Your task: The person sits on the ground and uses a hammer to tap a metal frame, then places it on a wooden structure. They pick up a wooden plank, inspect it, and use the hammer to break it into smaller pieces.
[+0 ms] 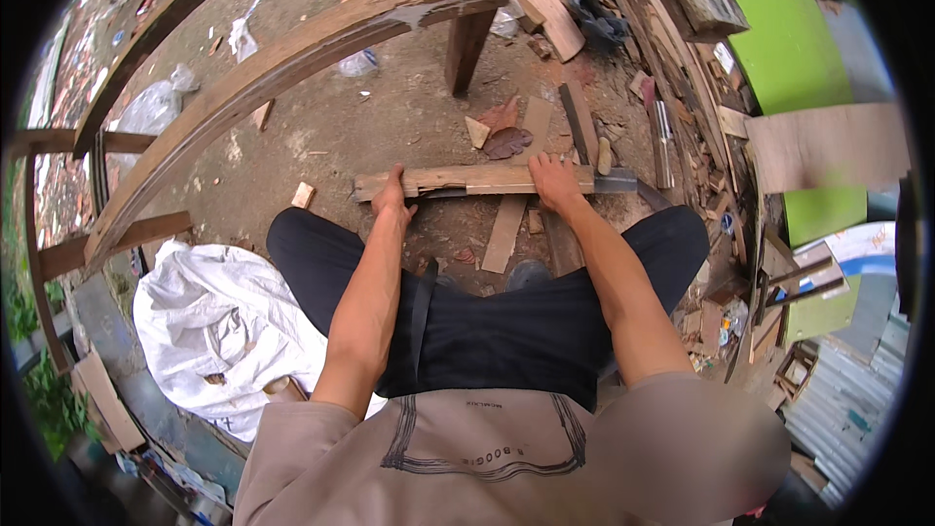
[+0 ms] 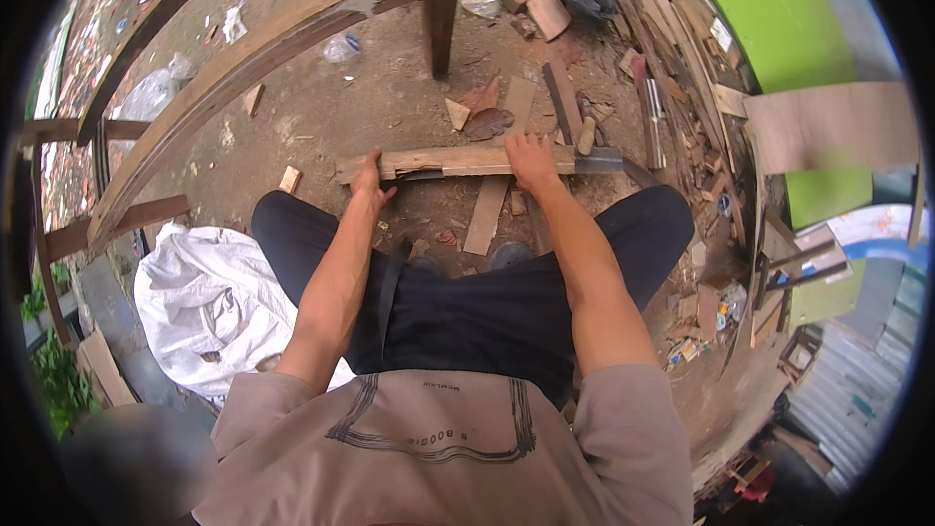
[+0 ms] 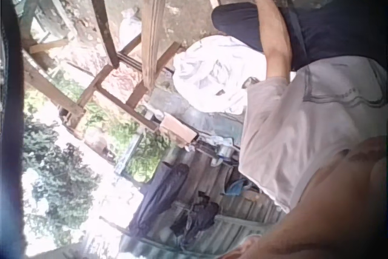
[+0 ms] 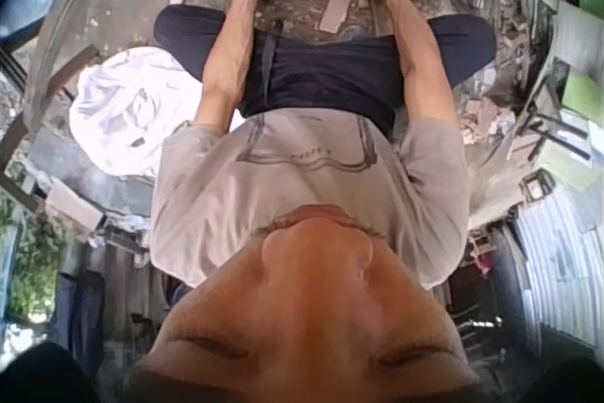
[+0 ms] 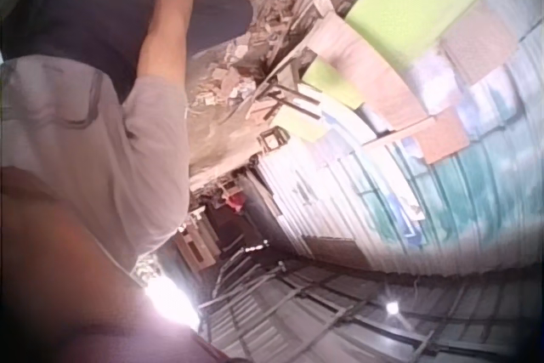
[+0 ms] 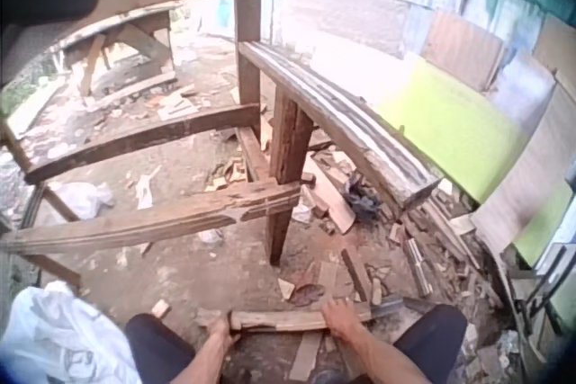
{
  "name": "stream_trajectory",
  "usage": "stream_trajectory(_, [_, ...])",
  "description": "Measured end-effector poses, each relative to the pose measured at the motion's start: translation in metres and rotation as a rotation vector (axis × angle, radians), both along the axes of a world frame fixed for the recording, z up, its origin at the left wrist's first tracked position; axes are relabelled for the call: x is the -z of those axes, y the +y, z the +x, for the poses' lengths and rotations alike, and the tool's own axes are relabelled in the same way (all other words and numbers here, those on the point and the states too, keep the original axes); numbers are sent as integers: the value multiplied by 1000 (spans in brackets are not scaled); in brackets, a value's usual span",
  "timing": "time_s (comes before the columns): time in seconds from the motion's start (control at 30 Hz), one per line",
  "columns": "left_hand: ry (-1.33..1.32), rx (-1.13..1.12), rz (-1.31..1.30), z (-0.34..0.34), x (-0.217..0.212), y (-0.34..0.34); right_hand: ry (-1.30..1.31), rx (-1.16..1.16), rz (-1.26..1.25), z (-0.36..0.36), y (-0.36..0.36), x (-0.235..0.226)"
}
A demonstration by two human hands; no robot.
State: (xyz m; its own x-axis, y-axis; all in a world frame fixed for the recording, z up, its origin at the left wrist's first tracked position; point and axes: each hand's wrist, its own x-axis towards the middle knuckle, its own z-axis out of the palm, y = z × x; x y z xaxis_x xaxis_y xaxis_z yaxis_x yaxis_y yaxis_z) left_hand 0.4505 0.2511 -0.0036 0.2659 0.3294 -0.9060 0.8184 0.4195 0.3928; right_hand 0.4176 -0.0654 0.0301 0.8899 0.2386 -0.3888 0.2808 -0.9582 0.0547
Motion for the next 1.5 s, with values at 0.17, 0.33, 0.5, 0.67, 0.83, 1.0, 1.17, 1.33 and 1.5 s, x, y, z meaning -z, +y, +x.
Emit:
stream_trajectory(0.17, [122, 89, 395, -12, 0, 8, 109, 26, 5, 3, 3, -8])
stream_trajectory(0.33, [-98, 98, 732, -13, -3, 28, 68, -40, 7, 2, -10, 10])
stream_trajectory(0.5, [12, 759, 575, 28, 8, 75, 116, -143, 27, 10, -16, 6])
stream_trajectory(0.67, [-72, 782, 547, 29, 26, 97, 188, -48, 41, 10, -40, -20])
stream_trajectory(0.83, [-137, 587, 455, 27, 39, 103, 145, -15, 83, -3, -49, -16])
stream_trajectory(1.0, [-100, 592, 429, 26, 58, 126, 88, -110, 194, 6, -46, -7])
stream_trajectory(1.17, [-48, 724, 595, 26, 41, 119, 117, -68, 166, 7, -24, -8])
stream_trajectory(1.33, [-65, 825, 678, 23, 33, 121, 92, -108, 186, 6, -24, -9])
stream_trajectory(1.5, [4, 914, 758, 25, 13, 110, 117, -84, 137, 6, -20, -10])
